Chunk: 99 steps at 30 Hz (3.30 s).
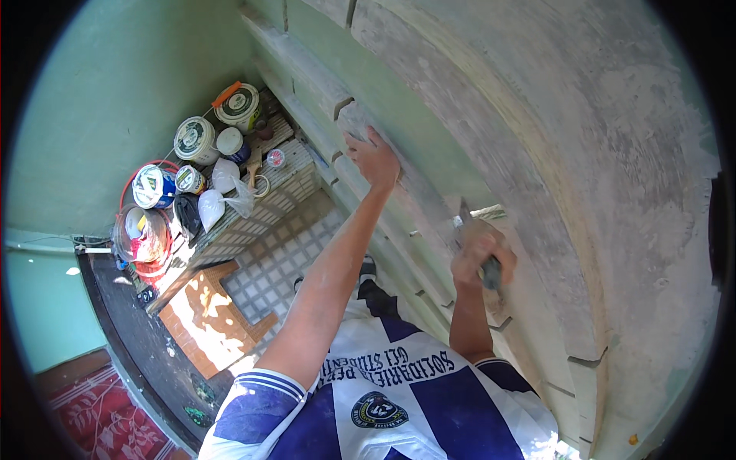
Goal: Scraping a wall surface with a putty knife to prepare it for painting or repair.
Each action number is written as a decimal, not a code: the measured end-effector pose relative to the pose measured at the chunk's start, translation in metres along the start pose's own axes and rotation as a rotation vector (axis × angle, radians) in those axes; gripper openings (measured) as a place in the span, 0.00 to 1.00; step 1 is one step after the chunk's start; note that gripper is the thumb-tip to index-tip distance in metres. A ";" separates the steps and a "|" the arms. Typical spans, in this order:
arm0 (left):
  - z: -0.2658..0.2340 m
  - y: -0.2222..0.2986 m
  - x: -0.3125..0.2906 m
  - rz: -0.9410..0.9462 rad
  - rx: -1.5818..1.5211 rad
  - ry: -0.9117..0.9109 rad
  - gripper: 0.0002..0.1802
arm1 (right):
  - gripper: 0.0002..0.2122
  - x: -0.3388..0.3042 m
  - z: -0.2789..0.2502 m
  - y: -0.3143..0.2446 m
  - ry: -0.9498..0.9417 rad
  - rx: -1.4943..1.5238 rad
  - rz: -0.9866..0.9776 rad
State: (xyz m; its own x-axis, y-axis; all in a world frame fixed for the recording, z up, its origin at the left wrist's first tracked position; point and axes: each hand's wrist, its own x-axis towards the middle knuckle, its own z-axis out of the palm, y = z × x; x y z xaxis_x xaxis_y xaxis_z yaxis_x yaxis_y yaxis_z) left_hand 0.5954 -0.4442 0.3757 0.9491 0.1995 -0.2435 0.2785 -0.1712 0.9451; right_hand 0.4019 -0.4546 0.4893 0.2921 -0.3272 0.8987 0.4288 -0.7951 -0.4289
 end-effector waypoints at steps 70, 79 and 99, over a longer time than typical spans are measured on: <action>0.001 -0.003 -0.006 0.041 0.023 0.062 0.37 | 0.13 -0.057 -0.013 0.045 0.188 -0.058 0.188; 0.005 -0.005 0.001 0.061 0.015 0.023 0.37 | 0.11 -0.024 -0.003 0.017 0.101 -0.330 0.003; -0.003 -0.002 -0.001 0.064 -0.031 -0.018 0.38 | 0.11 0.005 0.002 0.002 0.080 0.205 -0.091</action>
State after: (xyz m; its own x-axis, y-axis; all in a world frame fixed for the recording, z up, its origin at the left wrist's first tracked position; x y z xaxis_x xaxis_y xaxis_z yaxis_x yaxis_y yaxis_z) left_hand 0.5932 -0.4415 0.3743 0.9675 0.1717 -0.1859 0.2126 -0.1533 0.9650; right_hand 0.4056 -0.4565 0.4930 0.1794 -0.3046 0.9354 0.6176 -0.7053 -0.3481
